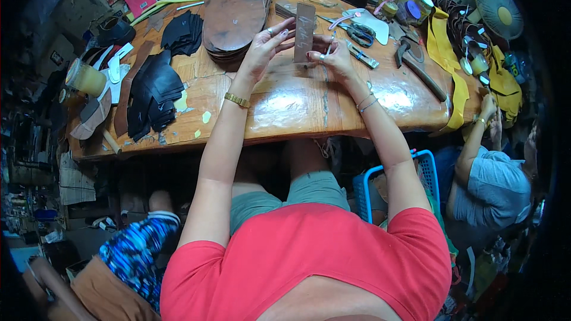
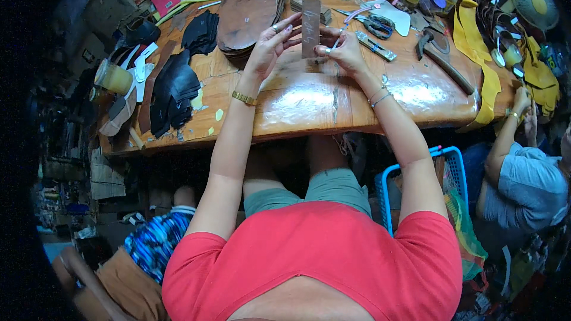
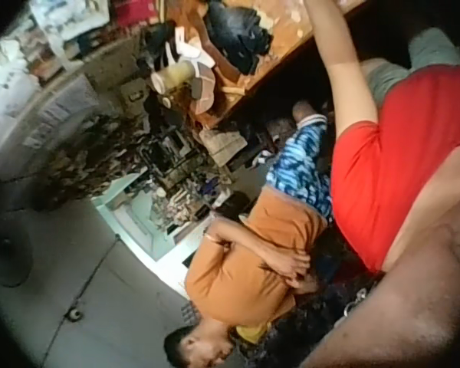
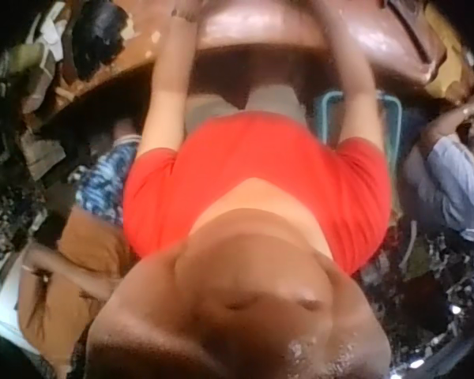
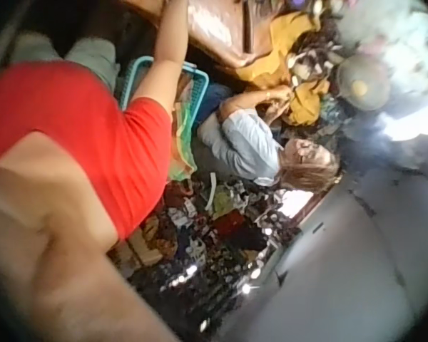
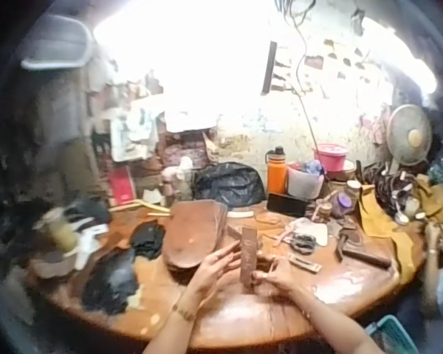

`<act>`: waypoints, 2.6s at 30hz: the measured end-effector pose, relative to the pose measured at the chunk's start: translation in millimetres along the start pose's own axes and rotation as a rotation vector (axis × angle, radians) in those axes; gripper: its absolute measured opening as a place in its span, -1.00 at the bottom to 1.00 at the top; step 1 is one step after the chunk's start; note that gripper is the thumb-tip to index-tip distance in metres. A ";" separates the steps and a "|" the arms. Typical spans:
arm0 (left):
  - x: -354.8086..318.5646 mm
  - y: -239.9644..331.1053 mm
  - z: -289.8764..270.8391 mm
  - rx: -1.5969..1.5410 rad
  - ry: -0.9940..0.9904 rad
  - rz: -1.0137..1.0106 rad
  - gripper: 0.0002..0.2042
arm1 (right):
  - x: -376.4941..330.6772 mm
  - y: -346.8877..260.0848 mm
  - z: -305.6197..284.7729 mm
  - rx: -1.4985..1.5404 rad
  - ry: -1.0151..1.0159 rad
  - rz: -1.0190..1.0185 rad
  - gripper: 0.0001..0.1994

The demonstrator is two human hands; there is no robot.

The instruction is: The person marks and punches holes along the edge of a leather sole using a template and a hand punch. They then place the finished sole into a basket and handle a small stack of leather pieces, briefly inspecting them before setting them aside.

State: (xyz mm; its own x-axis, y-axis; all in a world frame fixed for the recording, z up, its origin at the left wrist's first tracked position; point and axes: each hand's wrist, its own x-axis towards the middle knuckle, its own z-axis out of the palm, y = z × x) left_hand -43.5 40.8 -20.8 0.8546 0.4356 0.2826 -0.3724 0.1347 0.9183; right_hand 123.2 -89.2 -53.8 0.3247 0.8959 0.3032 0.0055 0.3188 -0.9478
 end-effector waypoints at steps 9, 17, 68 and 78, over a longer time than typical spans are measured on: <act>-0.1 -7.6 -2.6 -0.025 -0.024 -0.055 -0.53 | -2.7 -4.0 5.5 -0.200 0.023 -0.093 -0.50; -0.3 -9.6 -2.5 -0.030 -0.038 -0.040 -0.44 | -3.0 -4.5 6.3 -0.258 0.040 -0.157 -0.50; -6.9 22.4 -1.6 -0.152 -0.144 0.090 -0.32 | -3.9 -43.2 -13.3 0.101 0.063 -0.086 -0.64; -6.1 8.9 7.7 0.386 -0.030 0.084 -0.50 | -3.5 -46.7 -31.4 -0.221 -0.033 -0.039 -0.48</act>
State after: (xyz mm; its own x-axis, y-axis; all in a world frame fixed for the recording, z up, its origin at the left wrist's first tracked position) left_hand -49.2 32.5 -12.2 0.8396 0.4036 0.3636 -0.2828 -0.2467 0.9269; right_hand 151.5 -117.0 -13.7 0.2890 0.8950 0.3398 0.2258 0.2812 -0.9327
